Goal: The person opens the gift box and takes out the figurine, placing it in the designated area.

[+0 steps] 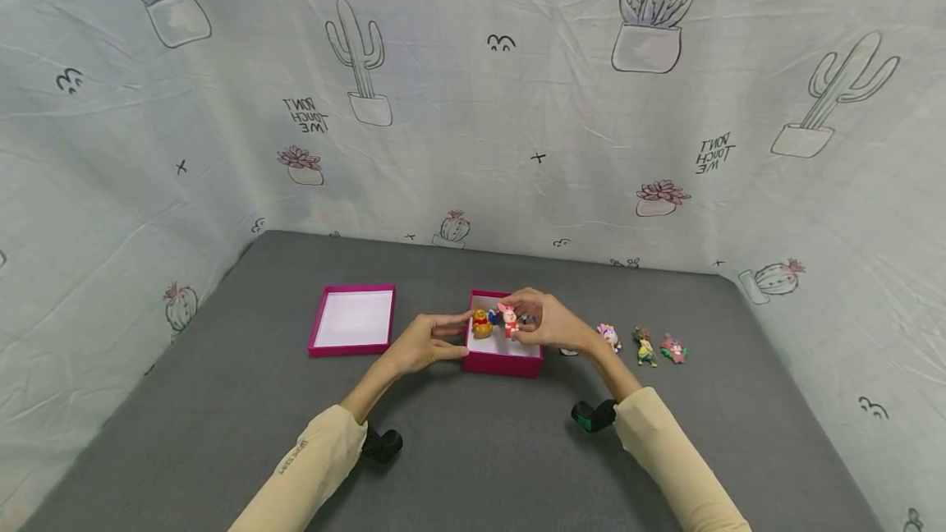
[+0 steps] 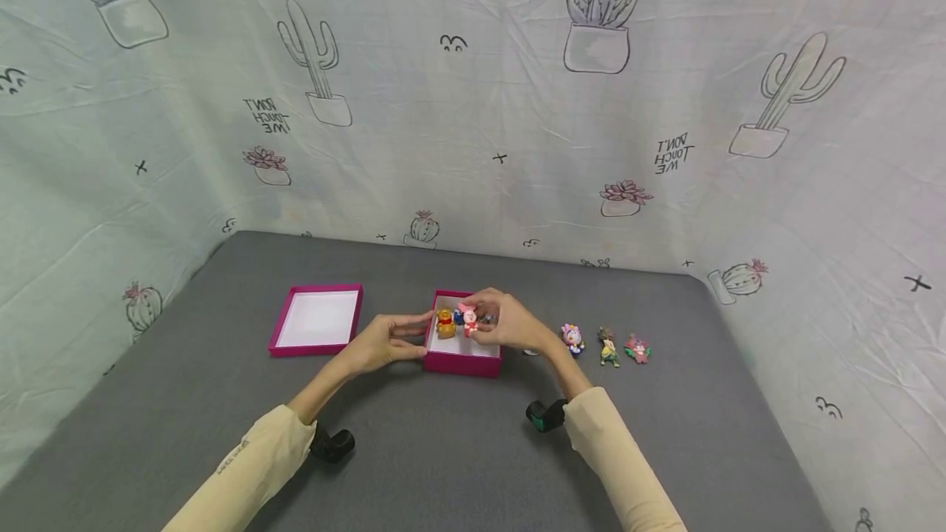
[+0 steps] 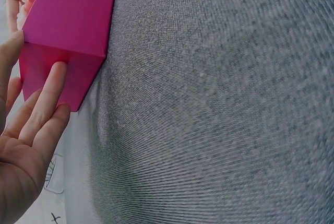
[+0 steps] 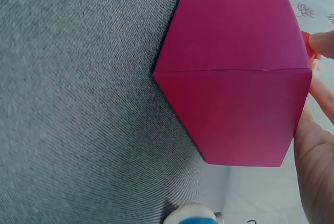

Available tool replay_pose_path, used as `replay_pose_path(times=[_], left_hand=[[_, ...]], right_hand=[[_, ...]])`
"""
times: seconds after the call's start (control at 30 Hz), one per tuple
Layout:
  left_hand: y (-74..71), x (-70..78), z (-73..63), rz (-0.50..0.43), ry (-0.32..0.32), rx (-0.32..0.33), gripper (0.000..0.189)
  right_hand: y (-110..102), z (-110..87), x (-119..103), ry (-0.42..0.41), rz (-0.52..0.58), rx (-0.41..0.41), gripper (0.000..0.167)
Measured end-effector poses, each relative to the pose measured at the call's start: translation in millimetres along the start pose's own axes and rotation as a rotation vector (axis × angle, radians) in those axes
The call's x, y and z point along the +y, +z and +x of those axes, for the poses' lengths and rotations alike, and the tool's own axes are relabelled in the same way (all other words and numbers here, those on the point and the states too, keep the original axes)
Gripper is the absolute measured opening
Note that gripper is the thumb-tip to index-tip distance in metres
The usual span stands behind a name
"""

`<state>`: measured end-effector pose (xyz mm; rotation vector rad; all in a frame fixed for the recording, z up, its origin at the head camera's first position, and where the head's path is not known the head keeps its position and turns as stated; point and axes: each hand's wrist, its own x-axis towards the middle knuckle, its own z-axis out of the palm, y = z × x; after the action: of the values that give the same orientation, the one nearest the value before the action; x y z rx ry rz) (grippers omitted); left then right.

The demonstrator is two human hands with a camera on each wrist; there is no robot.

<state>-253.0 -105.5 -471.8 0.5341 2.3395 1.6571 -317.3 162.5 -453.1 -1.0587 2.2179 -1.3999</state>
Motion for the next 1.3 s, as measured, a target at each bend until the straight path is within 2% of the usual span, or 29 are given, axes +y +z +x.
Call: replay_pose_path(times=[0.3, 0.53, 0.6, 0.83, 1.1, 1.3], left_hand=[[2.6, -0.2, -1.5, 0.016, -0.004, 0.012, 0.060], [5.9, -1.0, -0.8, 0.009, 0.010, 0.005, 0.060], [6.3, -1.8, -0.7, 0.009, 0.015, 0.003, 0.060], [6.9, -3.1, -1.9, 0.021, 0.018, 0.008, 0.060], [3.4, 0.2, -0.4, 0.026, 0.035, 0.003, 0.060], [1.5, 3.3, 2.3, 0.012, 0.024, -0.006, 0.060]], right_hand=[[6, -3.2, 4, -0.035, 0.073, 0.043, 0.054], [8, -14.3, -27, -0.062, 0.037, 0.108, 0.048], [7, -16.3, -30, -0.058, 0.047, 0.125, 0.048], [4, -18.7, -10, -0.082, 0.063, 0.184, 0.049], [-8, -29.5, -13, -0.102, 0.123, 0.161, 0.048], [-18, -39.9, -16, -0.115, 0.149, 0.143, 0.047]])
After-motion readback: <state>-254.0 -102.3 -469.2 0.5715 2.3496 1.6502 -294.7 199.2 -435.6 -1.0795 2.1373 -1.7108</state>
